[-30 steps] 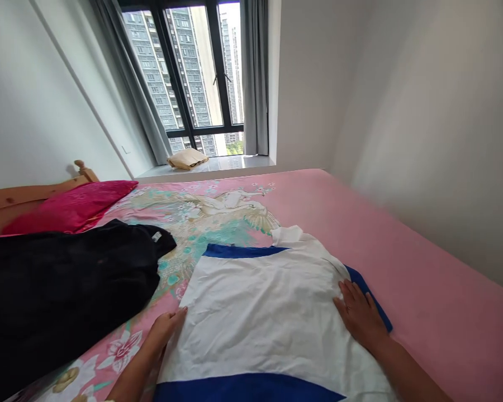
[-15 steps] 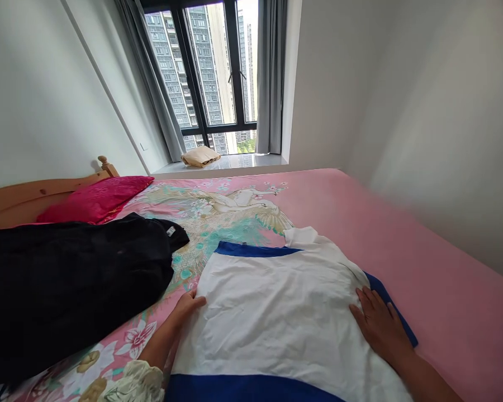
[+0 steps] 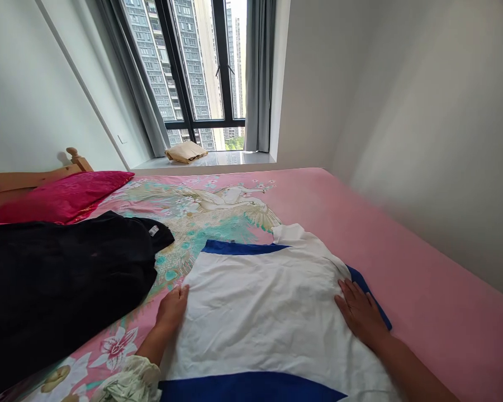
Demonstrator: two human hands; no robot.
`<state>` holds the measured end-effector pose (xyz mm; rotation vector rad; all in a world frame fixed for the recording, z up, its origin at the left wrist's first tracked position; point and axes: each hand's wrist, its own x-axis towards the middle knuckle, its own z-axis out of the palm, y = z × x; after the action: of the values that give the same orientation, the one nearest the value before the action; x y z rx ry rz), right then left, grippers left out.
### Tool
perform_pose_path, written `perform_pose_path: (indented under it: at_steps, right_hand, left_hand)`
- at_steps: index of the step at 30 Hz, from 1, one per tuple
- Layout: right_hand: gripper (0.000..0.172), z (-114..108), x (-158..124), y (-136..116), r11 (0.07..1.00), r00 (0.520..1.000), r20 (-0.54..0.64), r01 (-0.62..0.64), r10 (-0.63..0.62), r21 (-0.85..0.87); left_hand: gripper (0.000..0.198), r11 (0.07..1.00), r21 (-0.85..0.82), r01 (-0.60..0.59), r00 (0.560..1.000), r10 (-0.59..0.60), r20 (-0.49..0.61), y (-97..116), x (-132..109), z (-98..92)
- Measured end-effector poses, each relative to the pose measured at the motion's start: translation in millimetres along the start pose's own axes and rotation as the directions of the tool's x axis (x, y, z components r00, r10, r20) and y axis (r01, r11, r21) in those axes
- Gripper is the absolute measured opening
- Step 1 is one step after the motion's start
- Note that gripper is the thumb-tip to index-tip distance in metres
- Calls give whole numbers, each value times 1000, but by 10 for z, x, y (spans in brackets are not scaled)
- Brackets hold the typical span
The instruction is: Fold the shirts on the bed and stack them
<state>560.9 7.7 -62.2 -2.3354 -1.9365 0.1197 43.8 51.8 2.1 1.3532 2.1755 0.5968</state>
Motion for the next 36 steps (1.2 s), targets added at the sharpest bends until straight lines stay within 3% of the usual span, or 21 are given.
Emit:
perform_pose_path:
  at_steps: [6, 8, 10, 12, 14, 16, 17, 18, 19, 22, 23, 24, 25, 26, 28, 29, 30, 31, 33, 34, 36]
  right_hand:
    - [61, -101, 30, 21, 998, 1000, -7, -2, 2, 56]
    - [58, -190, 36, -11, 992, 999, -34, -18, 22, 128]
    - [55, -301, 13, -149, 979, 992, -123, 30, -5, 201]
    - [53, -398, -38, -395, 951, 962, -241, 186, -125, 246]
    - [48, -444, -85, -657, 886, 899, -297, 397, -323, 240]
    - [45, -429, -81, -783, 799, 816, -226, 572, -532, 185]
    - [45, -407, -50, -762, 789, 802, -155, 596, -577, 151]
    - [47, -384, -2, -688, 812, 820, -80, 573, -567, 114]
    - [49, -368, 59, -576, 858, 861, -17, 509, -509, 73]
    - [54, -402, 230, -286, 964, 964, 21, 266, -266, -12]
    - [53, -439, 258, -287, 966, 966, -11, 260, -260, -11]
    - [50, -480, 266, -356, 955, 953, -60, 297, -296, 4]
    - [47, -520, 257, -482, 931, 926, -119, 365, -359, 32]
    - [45, -552, 237, -641, 885, 878, -179, 461, -445, 63]
    - [41, -572, 204, -945, 734, 741, -220, 667, -635, 126]
    - [40, -562, 211, -1038, 683, 698, -186, 716, -692, 144]
    - [39, -542, 239, -1072, 688, 704, -131, 710, -698, 149]
    - [39, -521, 290, -1052, 744, 755, -64, 654, -652, 134]
    - [42, -498, 432, -916, 901, 902, 14, 431, -432, 55]
    - [41, -502, 507, -851, 943, 943, 6, 333, -333, 25]
    - [38, -531, 626, -827, 950, 950, -60, 310, -308, 42]
  left_hand:
    - [45, 982, 188, -28, 996, 43, -74, -201, 91, -139]
    - [46, 976, 212, -47, 992, 71, -106, -132, 67, -152]
    - [45, 945, 256, -203, 958, 246, -150, 58, -55, -37]
    - [41, 809, 317, -494, 833, 545, -94, 336, -295, 215]
    - [41, 580, 308, -754, 634, 765, 114, 595, -605, 530]
    - [41, 346, 220, -912, 405, 845, 349, 700, -876, 777]
    - [45, 292, 192, -937, 347, 839, 419, 669, -961, 840]
    - [53, 292, 197, -936, 351, 818, 455, 585, -1000, 853]
    - [63, 341, 240, -909, 416, 785, 459, 462, -996, 819]
    - [78, 592, 457, -664, 743, 590, 315, 105, -817, 565]
    - [75, 641, 496, -586, 804, 535, 259, 66, -752, 484]
    - [66, 662, 494, -564, 819, 523, 236, 87, -707, 430]
    - [57, 657, 457, -600, 795, 554, 247, 162, -683, 411]
    - [49, 623, 386, -681, 730, 619, 288, 273, -677, 424]
    - [44, 490, 206, -847, 530, 748, 399, 505, -678, 518]
    - [45, 445, 157, -882, 465, 766, 443, 579, -661, 569]
    - [50, 442, 162, -882, 463, 755, 464, 605, -618, 604]
    - [56, 481, 219, -849, 525, 716, 459, 584, -546, 615]
    - [66, 634, 415, -652, 757, 569, 320, 453, -334, 563]
    - [64, 698, 488, -525, 847, 488, 213, 384, -212, 514]
    - [49, 740, 506, -443, 885, 452, 113, 326, 3, 426]
